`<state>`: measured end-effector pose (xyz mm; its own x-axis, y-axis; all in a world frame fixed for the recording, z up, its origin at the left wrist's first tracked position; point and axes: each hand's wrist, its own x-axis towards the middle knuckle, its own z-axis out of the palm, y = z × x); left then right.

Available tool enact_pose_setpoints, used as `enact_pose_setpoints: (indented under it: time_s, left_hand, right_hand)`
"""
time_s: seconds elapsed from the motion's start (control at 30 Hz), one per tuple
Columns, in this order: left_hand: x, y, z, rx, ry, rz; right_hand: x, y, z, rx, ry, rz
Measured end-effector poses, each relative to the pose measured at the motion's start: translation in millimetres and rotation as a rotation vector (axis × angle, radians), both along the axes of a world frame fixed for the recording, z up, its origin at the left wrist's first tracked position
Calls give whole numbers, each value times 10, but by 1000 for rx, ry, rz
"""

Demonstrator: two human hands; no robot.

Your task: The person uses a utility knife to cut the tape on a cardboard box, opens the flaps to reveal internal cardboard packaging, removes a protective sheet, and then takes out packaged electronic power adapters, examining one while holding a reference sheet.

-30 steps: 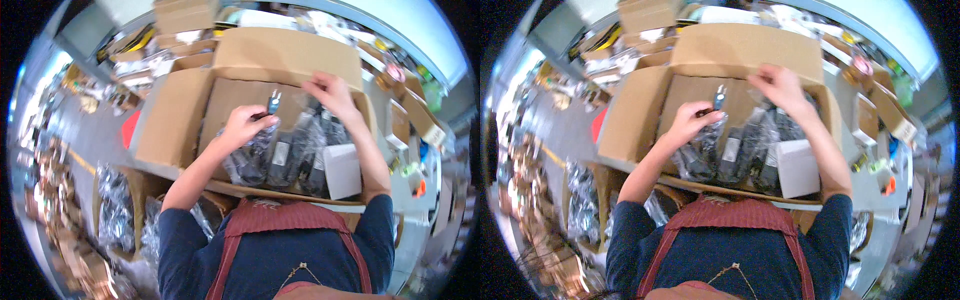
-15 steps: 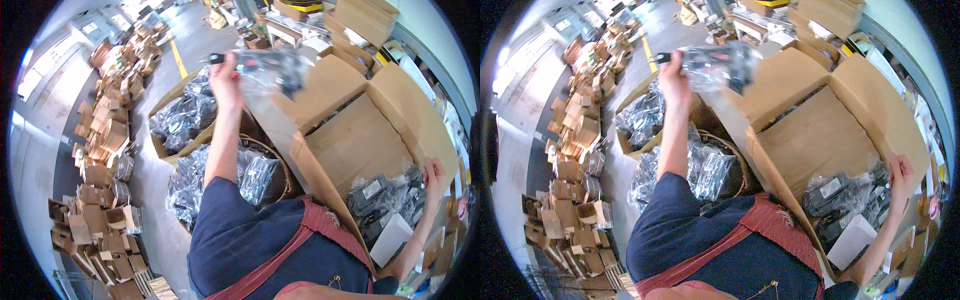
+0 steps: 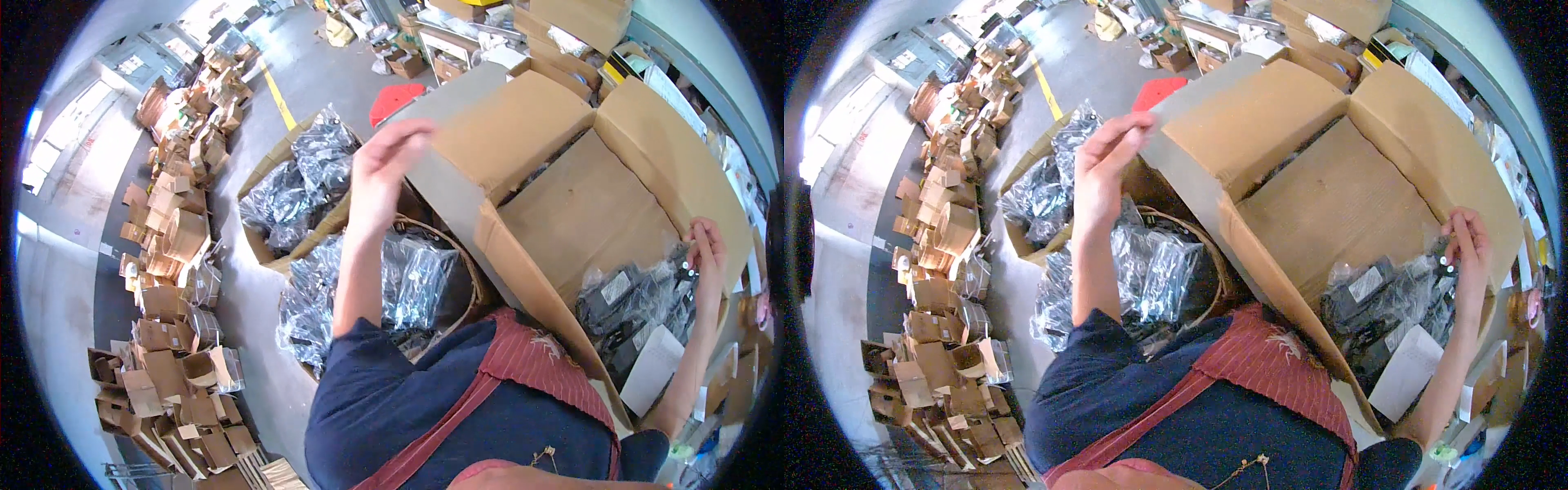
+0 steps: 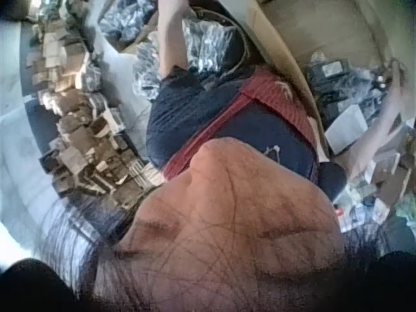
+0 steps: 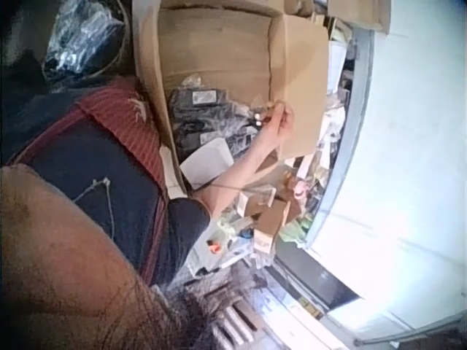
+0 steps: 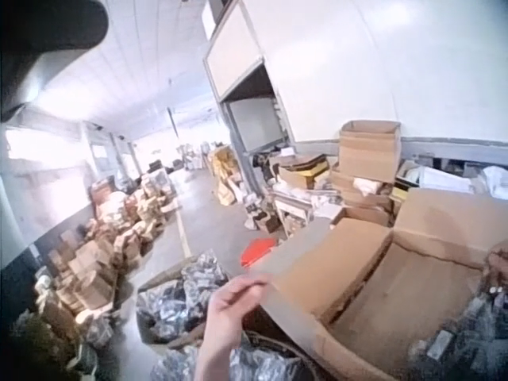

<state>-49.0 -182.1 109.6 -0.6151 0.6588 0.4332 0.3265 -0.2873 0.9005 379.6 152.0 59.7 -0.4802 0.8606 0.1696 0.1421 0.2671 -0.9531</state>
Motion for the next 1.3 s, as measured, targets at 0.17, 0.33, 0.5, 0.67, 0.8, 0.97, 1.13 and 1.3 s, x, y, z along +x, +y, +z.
enact_pose_setpoints:
  time_s: [0.17,0.33,0.5,0.67,0.8,0.97,1.13,1.3]
  left_hand:
    - [1143,254,959,196,398,-722]
    - [1650,495,1098,398,598,-809]
    - [1786,613,1000,448,580,-814]
    - [1754,623,891,450,559,-780]
    - [1702,620,848,428,572,-729]
    - [1751,710,802,426,582,-719]
    - [1885,827,738,441,567,-749]
    - [2020,899,696,443,573,-770]
  right_hand:
    - [126,-56,85,35,-11,28]
    - [200,19,140,-51,-27,-72]
    - [197,-38,184,56,42,-13]
    - [116,-163,257,-27,55,-73]
    - [148,-202,338,36,-11,-58]
    - [135,-215,390,38,-3,-67]
    - [132,-314,473,-58,12,-163]
    - [107,-275,454,19,172,-9]
